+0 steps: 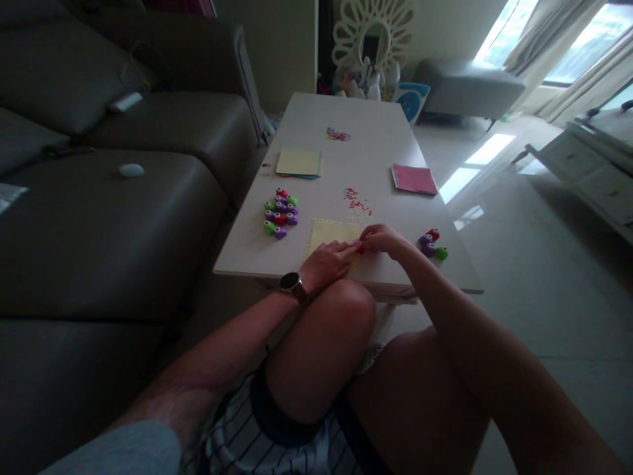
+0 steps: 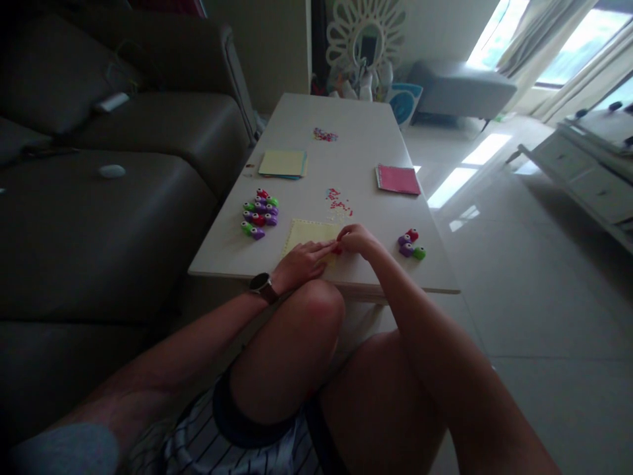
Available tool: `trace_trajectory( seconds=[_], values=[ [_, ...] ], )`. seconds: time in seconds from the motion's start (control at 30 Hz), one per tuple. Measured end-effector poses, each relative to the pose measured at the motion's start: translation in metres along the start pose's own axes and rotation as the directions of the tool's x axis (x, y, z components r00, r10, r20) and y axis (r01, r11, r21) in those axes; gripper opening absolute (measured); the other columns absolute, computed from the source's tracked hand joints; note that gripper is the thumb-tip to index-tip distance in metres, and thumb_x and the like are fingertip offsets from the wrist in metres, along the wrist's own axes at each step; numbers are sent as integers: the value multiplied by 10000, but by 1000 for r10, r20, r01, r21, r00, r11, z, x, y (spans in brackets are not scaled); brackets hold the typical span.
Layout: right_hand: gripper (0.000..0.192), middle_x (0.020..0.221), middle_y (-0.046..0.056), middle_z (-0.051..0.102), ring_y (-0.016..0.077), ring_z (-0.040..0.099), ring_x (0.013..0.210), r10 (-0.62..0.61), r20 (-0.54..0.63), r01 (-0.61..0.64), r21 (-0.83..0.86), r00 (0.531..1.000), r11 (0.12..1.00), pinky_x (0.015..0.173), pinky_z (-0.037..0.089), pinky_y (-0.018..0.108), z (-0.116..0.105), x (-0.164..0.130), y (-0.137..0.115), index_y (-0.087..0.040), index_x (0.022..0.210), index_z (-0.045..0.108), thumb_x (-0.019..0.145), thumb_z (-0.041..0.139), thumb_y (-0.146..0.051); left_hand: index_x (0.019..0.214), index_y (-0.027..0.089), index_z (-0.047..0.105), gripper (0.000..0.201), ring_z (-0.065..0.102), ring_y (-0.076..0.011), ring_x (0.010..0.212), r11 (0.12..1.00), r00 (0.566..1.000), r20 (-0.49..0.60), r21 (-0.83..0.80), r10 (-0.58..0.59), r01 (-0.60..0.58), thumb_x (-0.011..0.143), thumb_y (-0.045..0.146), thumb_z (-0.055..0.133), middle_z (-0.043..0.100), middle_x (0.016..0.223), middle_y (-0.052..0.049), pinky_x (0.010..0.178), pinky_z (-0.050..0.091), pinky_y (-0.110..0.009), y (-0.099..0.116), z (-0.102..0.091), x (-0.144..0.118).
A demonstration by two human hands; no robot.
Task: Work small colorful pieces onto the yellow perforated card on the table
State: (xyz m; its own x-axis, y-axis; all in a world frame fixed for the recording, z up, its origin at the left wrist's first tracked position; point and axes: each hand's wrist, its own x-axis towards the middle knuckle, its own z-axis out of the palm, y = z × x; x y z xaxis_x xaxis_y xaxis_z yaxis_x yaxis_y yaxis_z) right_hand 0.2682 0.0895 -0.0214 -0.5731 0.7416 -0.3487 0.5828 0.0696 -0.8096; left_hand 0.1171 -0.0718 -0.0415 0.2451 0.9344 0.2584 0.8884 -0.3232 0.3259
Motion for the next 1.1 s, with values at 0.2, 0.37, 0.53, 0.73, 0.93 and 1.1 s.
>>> trace_trajectory(
  seconds=[0.2, 0.37, 0.53, 0.73, 0.93, 1.1],
  values=[
    [102, 482, -2, 578, 106, 483, 462, 22, -17, -23, -49, 1000, 999, 468, 409, 241, 5, 2, -7, -188, 619, 650, 610, 734, -131, 1539, 238, 347, 623, 536, -246, 1218, 1000, 999, 33, 14, -1, 0, 937, 191, 498, 509, 1496, -66, 1004, 436, -411, 0, -3, 2],
    [105, 610, 10, 657, 120, 557, 547, -17, -54, 16, -22, 998, 1000, 537, 453, 239, 7, -12, -8, -182, 687, 663, 642, 738, -124, 1556, 231, 297, 611, 512, -238, 1288, 1000, 1000, 18, 11, 16, -17, 967, 210, 459, 464, 1532, -72, 1071, 418, -423, -1, 0, 0],
    [86, 722, 46, 714, 134, 597, 623, -102, -178, 82, -116, 979, 990, 573, 442, 237, -12, -26, 7, -161, 724, 686, 741, 736, -228, 1504, 207, 370, 542, 452, -214, 1377, 999, 999, -43, -47, -6, 3, 969, 197, 458, 465, 1524, -70, 1158, 378, -390, -1, 6, -3],
    [162, 865, 74, 747, 162, 651, 722, -199, -260, 145, -213, 945, 966, 650, 483, 257, -31, -30, 30, -161, 873, 714, 767, 745, -281, 1369, 161, 506, 418, 511, -212, 1316, 997, 996, -77, -76, -33, 27, 951, 179, 505, 562, 1409, -85, 1154, 407, -374, 0, 6, -4],
    [186, 915, 68, 760, 172, 664, 779, -302, -233, 189, -408, 925, 893, 722, 489, 276, -28, -30, 28, -183, 928, 732, 746, 706, -157, 1229, 178, 612, 280, 530, -216, 1296, 998, 998, -58, -44, -39, 37, 969, 200, 510, 575, 1397, -75, 1148, 417, -383, -2, 6, -5],
    [124, 857, 66, 752, 203, 651, 763, -295, -232, 115, -572, 927, 812, 678, 455, 291, -45, -34, 28, -202, 851, 730, 736, 685, -182, 1217, 186, 640, 277, 541, -233, 1274, 998, 998, -39, -15, -56, 55, 960, 211, 538, 589, 1379, -85, 1123, 440, -402, -3, 7, -6]
  ],
)
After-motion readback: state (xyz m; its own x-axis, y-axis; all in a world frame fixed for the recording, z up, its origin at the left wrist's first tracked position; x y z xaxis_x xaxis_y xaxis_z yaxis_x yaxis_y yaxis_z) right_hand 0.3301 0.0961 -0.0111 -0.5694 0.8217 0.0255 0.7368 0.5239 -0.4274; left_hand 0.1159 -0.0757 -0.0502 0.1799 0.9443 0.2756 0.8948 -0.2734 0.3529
